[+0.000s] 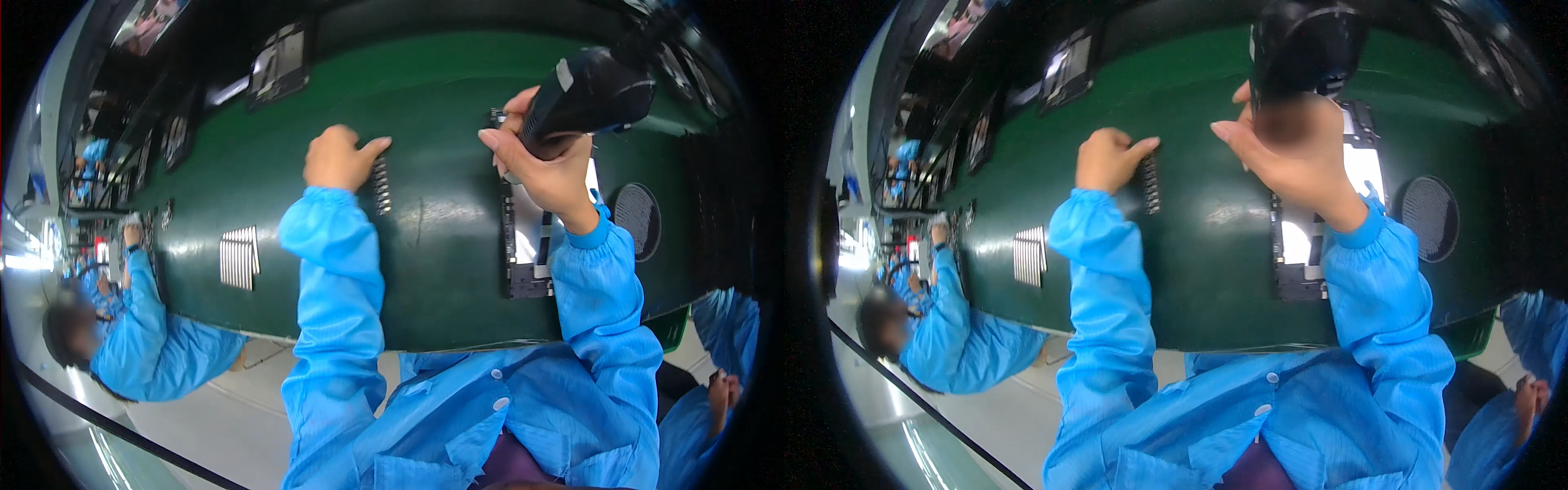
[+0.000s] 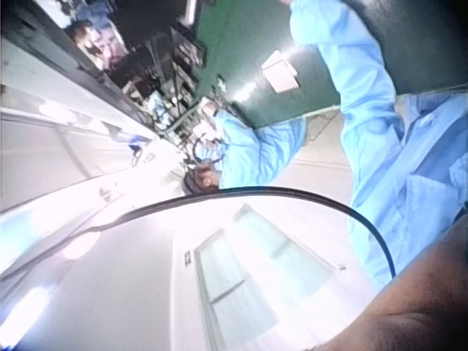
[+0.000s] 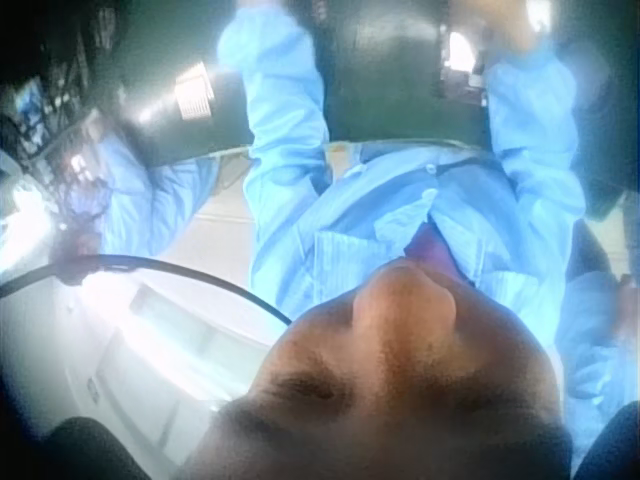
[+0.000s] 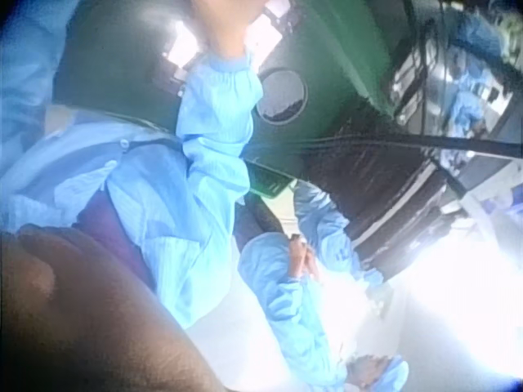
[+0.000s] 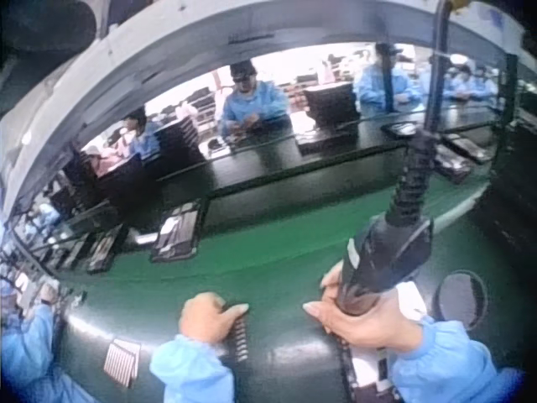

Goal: Assembling internal components and securing tablet screen frames using an electric screwdriver on a factory assembly line.

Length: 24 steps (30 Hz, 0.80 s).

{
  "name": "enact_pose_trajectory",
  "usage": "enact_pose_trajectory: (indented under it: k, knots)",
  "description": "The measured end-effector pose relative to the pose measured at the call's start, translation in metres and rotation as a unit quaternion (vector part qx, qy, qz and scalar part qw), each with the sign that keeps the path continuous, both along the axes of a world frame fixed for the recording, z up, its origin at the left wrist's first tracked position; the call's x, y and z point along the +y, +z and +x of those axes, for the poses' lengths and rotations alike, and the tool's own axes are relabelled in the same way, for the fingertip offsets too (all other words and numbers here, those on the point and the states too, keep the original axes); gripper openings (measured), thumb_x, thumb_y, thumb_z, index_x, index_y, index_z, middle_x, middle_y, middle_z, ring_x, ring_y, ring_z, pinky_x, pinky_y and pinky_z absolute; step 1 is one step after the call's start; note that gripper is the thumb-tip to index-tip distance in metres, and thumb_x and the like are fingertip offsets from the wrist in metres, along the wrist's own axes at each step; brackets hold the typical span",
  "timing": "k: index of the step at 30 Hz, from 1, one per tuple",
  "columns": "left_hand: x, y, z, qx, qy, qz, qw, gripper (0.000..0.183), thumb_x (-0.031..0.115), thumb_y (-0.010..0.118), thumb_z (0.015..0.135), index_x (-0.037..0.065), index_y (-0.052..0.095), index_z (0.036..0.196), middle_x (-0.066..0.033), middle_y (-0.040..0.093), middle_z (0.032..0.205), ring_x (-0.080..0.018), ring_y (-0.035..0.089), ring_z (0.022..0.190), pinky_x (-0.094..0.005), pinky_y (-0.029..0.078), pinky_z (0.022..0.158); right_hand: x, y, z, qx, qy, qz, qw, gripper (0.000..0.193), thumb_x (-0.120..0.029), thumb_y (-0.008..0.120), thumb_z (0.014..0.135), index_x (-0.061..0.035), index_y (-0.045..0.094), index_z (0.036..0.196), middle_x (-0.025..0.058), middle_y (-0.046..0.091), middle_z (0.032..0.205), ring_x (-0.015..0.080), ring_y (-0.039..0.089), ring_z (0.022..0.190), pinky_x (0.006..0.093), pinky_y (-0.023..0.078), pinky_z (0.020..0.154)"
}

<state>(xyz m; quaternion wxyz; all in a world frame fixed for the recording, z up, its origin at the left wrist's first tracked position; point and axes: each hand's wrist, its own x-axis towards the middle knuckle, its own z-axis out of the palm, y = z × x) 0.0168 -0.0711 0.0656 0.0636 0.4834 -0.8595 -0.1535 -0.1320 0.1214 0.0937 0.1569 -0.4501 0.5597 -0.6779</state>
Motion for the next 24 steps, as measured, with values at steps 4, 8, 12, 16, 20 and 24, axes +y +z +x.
enact_pose_trajectory:
  k: [4, 8, 12, 16, 20, 24]
  knots:
    - [-0.013, -0.011, 0.007, 0.016, -0.040, 0.058, 0.997, 0.040, 0.036, 0.082, 0.061, 0.002, 0.068, 0.076, -0.0141, 0.066, 0.075, -0.0285, 0.065, 0.072, -0.0365, 0.051, 0.066, 0.025, 0.015, -0.027, 0.022, -0.035, -0.093, 0.995, 0.029, 0.000, 0.072, 0.074, 0.0015, 0.057, 0.099, 0.0015, 0.059, 0.061, 0.0067, 0.055, 0.051, 0.0191, 0.041, 0.048]
    - [-0.008, -0.005, -0.005, 0.048, -0.136, 0.106, 0.984, 0.037, 0.029, 0.082, 0.061, -0.001, 0.067, 0.077, -0.0122, 0.064, 0.072, -0.0215, 0.062, 0.065, -0.0321, 0.049, 0.062, 0.080, 0.035, -0.073, 0.116, -0.096, -0.061, 0.987, 0.031, -0.007, 0.074, 0.076, -0.0026, 0.058, 0.102, 0.0029, 0.059, 0.060, 0.0111, 0.055, 0.047, 0.0215, 0.042, 0.046]
    - [0.015, 0.004, -0.006, 0.029, -0.108, 0.014, 0.994, 0.038, 0.025, 0.083, 0.060, -0.002, 0.067, 0.082, -0.0128, 0.064, 0.073, -0.0213, 0.062, 0.067, -0.0324, 0.049, 0.063, 0.134, 0.020, -0.102, 0.098, -0.175, -0.062, 0.978, 0.035, -0.004, 0.070, 0.076, 0.0005, 0.052, 0.106, 0.0047, 0.057, 0.060, 0.0127, 0.056, 0.049, 0.0233, 0.045, 0.047]
    - [0.019, 0.009, -0.009, -0.012, -0.079, 0.032, 0.996, 0.041, 0.023, 0.084, 0.059, 0.000, 0.067, 0.087, -0.0111, 0.066, 0.078, -0.0216, 0.063, 0.072, -0.0328, 0.049, 0.067, 0.164, -0.011, -0.122, 0.047, -0.227, -0.081, 0.969, 0.023, -0.010, 0.073, 0.076, -0.0040, 0.058, 0.092, 0.0038, 0.059, 0.059, 0.0131, 0.060, 0.051, 0.0230, 0.048, 0.051]
    - [0.026, 0.004, -0.004, 0.041, -0.204, 0.024, 0.978, 0.043, 0.017, 0.084, 0.057, -0.002, 0.062, 0.089, -0.0097, 0.062, 0.076, -0.0215, 0.058, 0.070, -0.0325, 0.049, 0.066, 0.161, -0.020, -0.123, 0.032, -0.242, -0.067, 0.967, 0.024, -0.010, 0.073, 0.076, -0.0033, 0.058, 0.094, 0.0041, 0.060, 0.060, 0.0125, 0.059, 0.051, 0.0234, 0.047, 0.051]
    - [0.027, -0.009, -0.001, 0.103, -0.192, 0.190, 0.957, 0.036, 0.000, 0.081, 0.059, -0.002, 0.059, 0.087, -0.0049, 0.058, 0.075, -0.0141, 0.055, 0.070, -0.0257, 0.049, 0.064, 0.160, -0.022, -0.123, 0.038, -0.238, -0.044, 0.969, 0.026, -0.008, 0.073, 0.076, -0.0019, 0.057, 0.095, 0.0039, 0.060, 0.061, 0.0111, 0.058, 0.050, 0.0212, 0.046, 0.049]
